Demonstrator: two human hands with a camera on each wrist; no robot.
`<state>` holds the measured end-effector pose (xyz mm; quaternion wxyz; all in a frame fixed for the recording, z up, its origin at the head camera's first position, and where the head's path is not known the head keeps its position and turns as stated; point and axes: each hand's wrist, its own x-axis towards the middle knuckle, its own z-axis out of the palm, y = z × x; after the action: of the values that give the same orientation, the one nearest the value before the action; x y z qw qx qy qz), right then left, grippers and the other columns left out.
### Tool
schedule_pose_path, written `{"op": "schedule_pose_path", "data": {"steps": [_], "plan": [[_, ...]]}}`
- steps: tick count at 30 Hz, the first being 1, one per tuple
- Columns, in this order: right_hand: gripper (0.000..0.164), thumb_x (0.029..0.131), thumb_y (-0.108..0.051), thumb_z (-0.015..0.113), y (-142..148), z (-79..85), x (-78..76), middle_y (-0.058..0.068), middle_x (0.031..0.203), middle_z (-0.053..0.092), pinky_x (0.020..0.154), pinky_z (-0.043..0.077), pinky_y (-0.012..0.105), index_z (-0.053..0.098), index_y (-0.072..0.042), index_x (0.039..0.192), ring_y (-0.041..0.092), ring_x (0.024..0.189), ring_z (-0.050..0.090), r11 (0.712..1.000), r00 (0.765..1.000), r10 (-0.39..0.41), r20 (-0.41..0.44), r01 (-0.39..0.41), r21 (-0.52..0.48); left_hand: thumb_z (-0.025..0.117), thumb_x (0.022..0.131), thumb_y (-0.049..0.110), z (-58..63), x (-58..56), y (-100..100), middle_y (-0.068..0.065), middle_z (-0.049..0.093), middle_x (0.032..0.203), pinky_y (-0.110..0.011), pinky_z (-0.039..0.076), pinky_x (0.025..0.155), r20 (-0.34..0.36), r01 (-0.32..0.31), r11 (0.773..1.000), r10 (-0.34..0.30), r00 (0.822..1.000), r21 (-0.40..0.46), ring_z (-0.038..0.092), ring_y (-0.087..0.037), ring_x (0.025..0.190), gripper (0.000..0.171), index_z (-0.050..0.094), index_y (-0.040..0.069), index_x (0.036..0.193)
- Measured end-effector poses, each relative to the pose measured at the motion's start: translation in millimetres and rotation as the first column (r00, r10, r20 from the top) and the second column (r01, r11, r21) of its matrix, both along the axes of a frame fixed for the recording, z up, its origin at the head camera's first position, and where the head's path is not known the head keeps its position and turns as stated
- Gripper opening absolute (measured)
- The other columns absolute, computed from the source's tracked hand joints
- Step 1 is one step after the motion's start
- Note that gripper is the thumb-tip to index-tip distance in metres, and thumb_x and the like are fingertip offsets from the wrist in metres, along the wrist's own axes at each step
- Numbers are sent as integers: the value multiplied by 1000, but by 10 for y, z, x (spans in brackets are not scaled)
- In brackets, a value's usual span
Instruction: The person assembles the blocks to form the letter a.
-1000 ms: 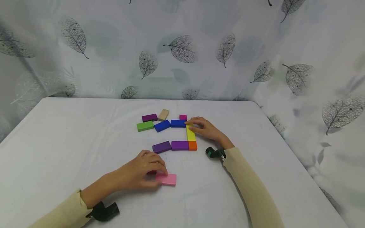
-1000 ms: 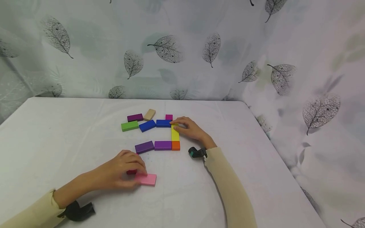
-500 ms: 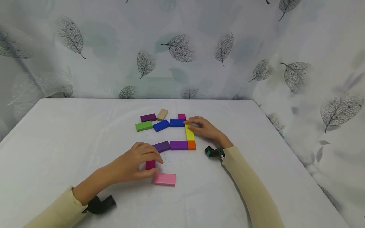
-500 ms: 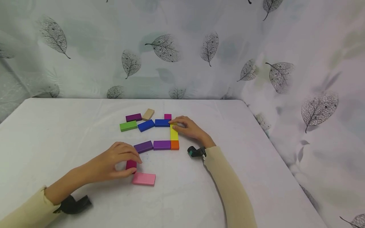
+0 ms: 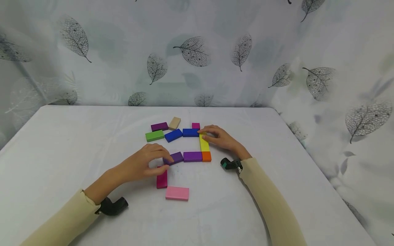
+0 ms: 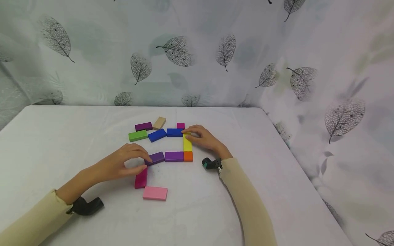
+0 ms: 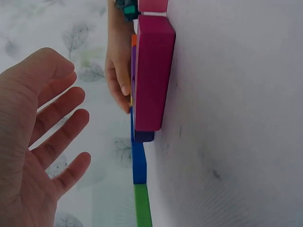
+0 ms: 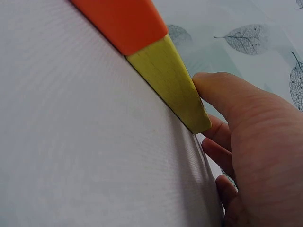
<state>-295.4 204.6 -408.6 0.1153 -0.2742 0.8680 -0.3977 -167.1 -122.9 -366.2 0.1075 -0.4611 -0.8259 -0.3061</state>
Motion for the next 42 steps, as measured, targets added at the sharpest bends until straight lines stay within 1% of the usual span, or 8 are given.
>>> {"op": "schedule_pose_path", "data": {"steps": [6, 12, 16, 22, 29, 32, 37, 42], "plan": [[34, 98, -26, 59, -4, -9, 7, 7, 143, 48, 116, 21, 53, 63, -18, 131, 26, 139, 33, 1000, 1000, 3, 1, -3, -9, 73, 83, 9, -14, -107, -4, 5, 67, 104, -46, 48, 90, 50, -9, 1000, 9, 999, -1, 60, -12, 103, 20, 71, 12, 103], [34, 98, -27, 59, -2, -9, -5, 7, 144, 48, 115, 21, 54, 63, -19, 131, 27, 139, 33, 1000, 1000, -5, -6, 5, -2, 73, 84, 8, -40, -218, -51, 2, 68, 103, -42, 52, 88, 55, -38, 999, 37, 998, 4, 61, -15, 102, 20, 71, 9, 103], [35, 98, -28, 59, 7, -21, -12, 7, 144, 48, 115, 21, 55, 63, -19, 131, 27, 139, 34, 1000, 1000, -4, -8, 4, 2, 72, 84, 6, -72, -301, -95, -1, 69, 104, -46, 50, 92, 93, -73, 997, 73, 993, -12, 61, -20, 106, 21, 71, 7, 105], [34, 98, -28, 58, 5, -27, -8, 7, 143, 49, 115, 22, 55, 63, -19, 131, 27, 138, 34, 1000, 1000, -4, -7, 4, 0, 72, 85, 5, -122, -438, -152, -6, 70, 104, -50, 47, 98, 143, -102, 995, 103, 984, -21, 60, -25, 111, 22, 70, 4, 107], [34, 98, -28, 59, -6, -15, -3, 6, 143, 49, 114, 23, 55, 64, -20, 131, 26, 138, 35, 1000, 1000, -11, -6, 11, 3, 73, 85, 4, -103, -554, -240, -9, 69, 104, -48, 51, 91, 136, -172, 985, 171, 976, 0, 61, -25, 104, 23, 70, 1, 107], [34, 98, -27, 59, -7, -5, -1, 7, 143, 49, 114, 23, 55, 63, -18, 131, 27, 138, 35, 1000, 1000, -14, -1, 14, -2, 73, 84, 3, -87, -603, -277, -10, 68, 104, -48, 50, 92, 155, -203, 979, 199, 968, 6, 61, -26, 103, 24, 69, 1, 108], [35, 98, -26, 59, -4, 0, 0, 9, 143, 48, 115, 22, 56, 63, -16, 131, 28, 138, 35, 1000, 1000, -12, 8, 12, -12, 72, 84, 1, -112, -678, -324, -10, 67, 105, -48, 49, 94, 193, -218, 976, 212, 958, 8, 60, -27, 103, 26, 67, 1, 110], [34, 98, -28, 59, -4, 2, 1, 7, 143, 49, 115, 23, 54, 64, -19, 131, 26, 138, 35, 1000, 1000, -19, -3, 19, 8, 72, 84, 1, -141, -717, -333, -11, 66, 106, -49, 48, 94, 182, -214, 977, 211, 960, 0, 60, -28, 102, 27, 67, 0, 110]]}}
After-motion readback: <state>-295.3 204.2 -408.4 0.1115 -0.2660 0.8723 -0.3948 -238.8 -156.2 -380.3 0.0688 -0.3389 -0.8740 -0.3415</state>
